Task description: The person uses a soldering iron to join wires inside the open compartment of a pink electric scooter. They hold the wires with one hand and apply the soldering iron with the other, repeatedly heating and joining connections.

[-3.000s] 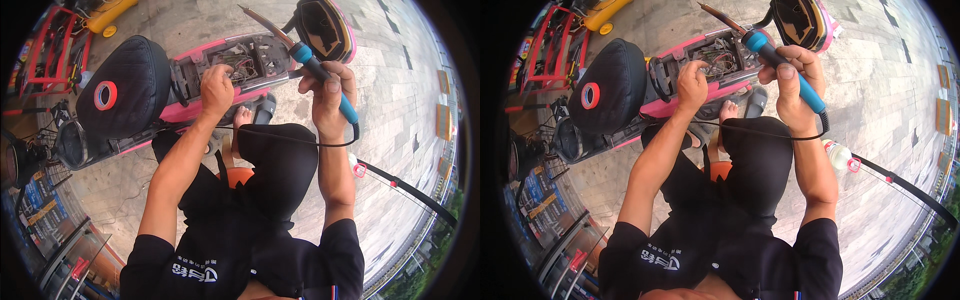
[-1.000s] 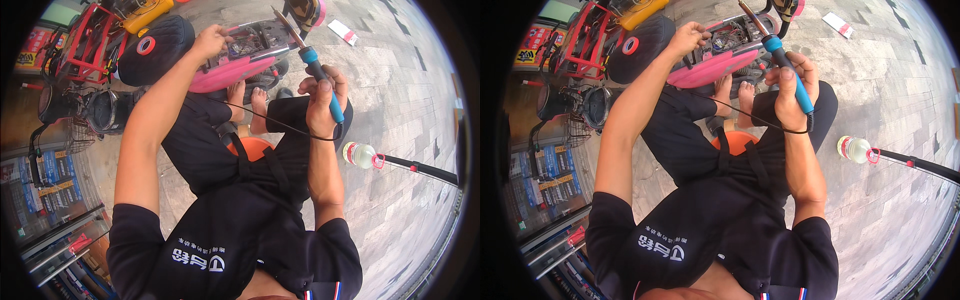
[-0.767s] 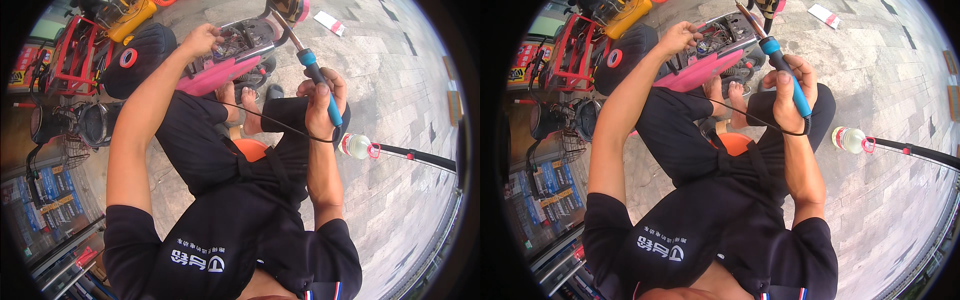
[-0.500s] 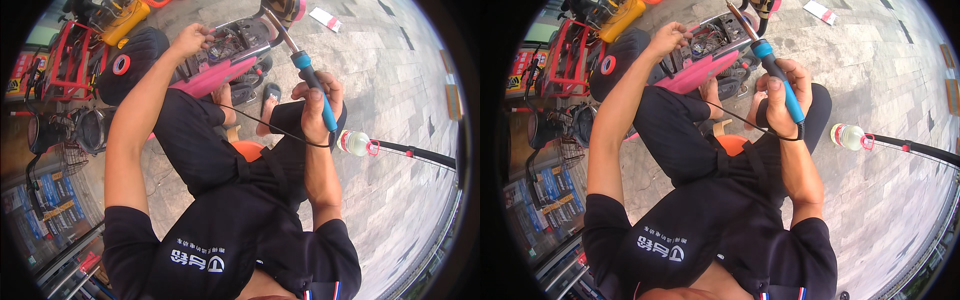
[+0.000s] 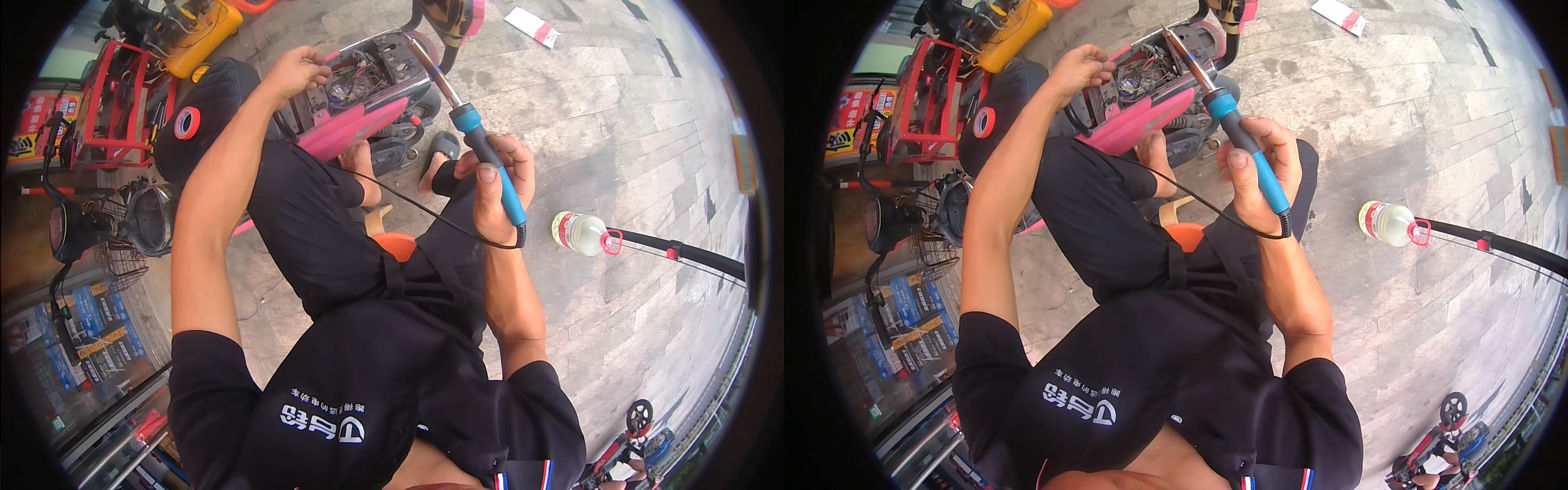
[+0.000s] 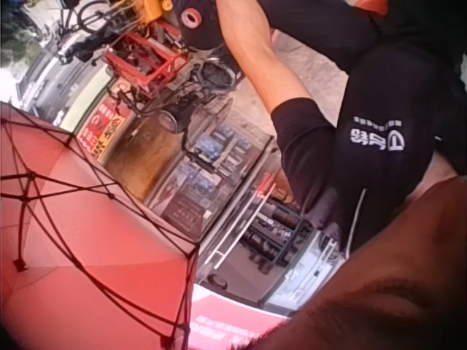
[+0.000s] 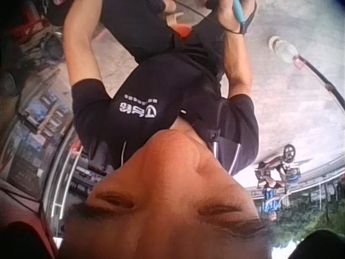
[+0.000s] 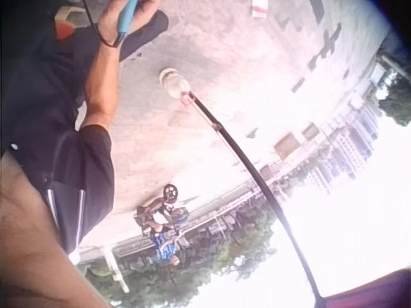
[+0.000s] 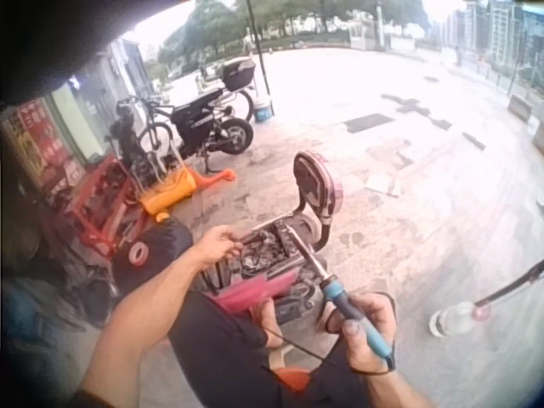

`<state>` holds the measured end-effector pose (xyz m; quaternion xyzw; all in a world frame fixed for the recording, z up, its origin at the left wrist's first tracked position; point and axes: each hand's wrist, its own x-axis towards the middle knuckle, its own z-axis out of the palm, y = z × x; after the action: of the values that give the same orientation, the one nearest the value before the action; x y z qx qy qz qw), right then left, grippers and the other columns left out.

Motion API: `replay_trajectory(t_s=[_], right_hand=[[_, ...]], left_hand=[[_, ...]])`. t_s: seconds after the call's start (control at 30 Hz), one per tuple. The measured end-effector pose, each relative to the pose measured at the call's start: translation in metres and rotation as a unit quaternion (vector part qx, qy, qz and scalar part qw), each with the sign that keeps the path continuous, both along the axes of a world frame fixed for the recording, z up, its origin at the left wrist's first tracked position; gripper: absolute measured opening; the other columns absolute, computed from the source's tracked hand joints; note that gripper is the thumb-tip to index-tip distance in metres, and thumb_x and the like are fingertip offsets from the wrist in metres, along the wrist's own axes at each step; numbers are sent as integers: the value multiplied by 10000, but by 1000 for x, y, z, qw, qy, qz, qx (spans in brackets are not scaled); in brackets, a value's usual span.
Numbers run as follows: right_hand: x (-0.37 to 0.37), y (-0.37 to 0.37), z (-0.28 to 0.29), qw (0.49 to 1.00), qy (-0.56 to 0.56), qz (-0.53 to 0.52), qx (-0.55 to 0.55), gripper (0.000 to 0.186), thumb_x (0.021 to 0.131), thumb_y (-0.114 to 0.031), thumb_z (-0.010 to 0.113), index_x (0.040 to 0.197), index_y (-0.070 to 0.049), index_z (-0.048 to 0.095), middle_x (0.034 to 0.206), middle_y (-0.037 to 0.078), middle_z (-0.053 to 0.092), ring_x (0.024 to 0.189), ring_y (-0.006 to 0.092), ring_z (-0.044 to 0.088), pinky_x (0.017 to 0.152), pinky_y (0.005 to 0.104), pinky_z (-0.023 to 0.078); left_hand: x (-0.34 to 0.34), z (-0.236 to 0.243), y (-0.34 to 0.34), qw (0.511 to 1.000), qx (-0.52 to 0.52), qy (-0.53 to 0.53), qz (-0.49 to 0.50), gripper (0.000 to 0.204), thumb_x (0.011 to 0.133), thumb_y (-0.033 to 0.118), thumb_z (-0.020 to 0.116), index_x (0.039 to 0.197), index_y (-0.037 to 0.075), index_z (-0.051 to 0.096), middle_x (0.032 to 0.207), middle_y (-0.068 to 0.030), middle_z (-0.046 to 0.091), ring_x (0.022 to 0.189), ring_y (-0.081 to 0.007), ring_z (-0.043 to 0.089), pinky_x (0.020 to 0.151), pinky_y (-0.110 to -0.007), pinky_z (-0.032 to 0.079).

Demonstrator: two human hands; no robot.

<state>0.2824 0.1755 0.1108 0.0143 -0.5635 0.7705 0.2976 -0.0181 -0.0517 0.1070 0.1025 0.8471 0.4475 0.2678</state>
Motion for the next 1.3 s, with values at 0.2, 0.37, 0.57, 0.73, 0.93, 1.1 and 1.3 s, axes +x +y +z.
replay_trajectory(t_s=[0.2, 0.37, 0.57, 0.73, 0.93, 1.1, 1.3], right_hand=[[-7, 5, -20, 998, 42, 35, -25, 407, 894, -38, 722, 1250, 18, 532, 1153, 127, 580, 891, 142, 641, 787, 283, 540], [-7, 21, -39, 1000, 4, 25, 1, 379, 878, 35, 685, 1239, 25, 569, 1185, 129, 570, 904, 164, 642, 771, 289, 547], [-13, 28, -52, 1000, -21, 9, -15, 362, 908, 6, 677, 1256, 47, 584, 1198, 132, 560, 888, 169, 646, 731, 282, 562], [-25, 33, -61, 997, -51, 27, -59, 375, 941, -74, 671, 1276, 52, 559, 1161, 139, 565, 880, 171, 638, 726, 285, 556], [-57, 33, -72, 989, -109, 37, -91, 360, 930, -61, 686, 1260, 45, 588, 1140, 104, 584, 887, 137, 637, 785, 269, 536], [-88, 32, -85, 986, -124, 54, -93, 389, 951, -102, 666, 1285, 54, 544, 1158, 127, 571, 867, 158, 636, 764, 298, 549], [-113, 33, -96, 988, -134, 57, -56, 390, 934, -125, 682, 1253, 50, 543, 1118, 144, 559, 838, 169, 630, 732, 297, 529]], left_hand=[[1, -1, -19, 998, 3, -31, 54, 245, 943, 31, 535, 1185, 13, 569, 1125, -123, 703, 941, -169, 691, 790, -272, 552], [4, -10, -25, 990, 72, -67, 106, 237, 979, 64, 557, 1209, 11, 549, 1138, -149, 695, 961, -197, 699, 825, -303, 575], [6, -24, -10, 985, 114, -55, 118, 322, 1009, 108, 559, 1290, -49, 551, 1147, -175, 696, 974, -208, 699, 845, -319, 569], [0, -41, 7, 983, 135, -21, 121, 319, 1010, 114, 568, 1271, -70, 581, 1103, -166, 706, 911, -184, 692, 819, -297, 565], [-13, -57, 18, 980, 168, 64, 87, 245, 1015, 141, 569, 1208, 18, 655, 947, -84, 729, 734, -84, 604, 661, -223, 482], [-14, -67, 17, 977, 183, 67, 86, 276, 1031, 137, 521, 1226, -10, 648, 946, -73, 708, 783, -91, 592, 716, -237, 477], [-10, -65, 14, 980, 180, 60, 56, 310, 1036, 178, 527, 1236, -26, 646, 981, -67, 701, 863, -106, 614, 803, -260, 500]])
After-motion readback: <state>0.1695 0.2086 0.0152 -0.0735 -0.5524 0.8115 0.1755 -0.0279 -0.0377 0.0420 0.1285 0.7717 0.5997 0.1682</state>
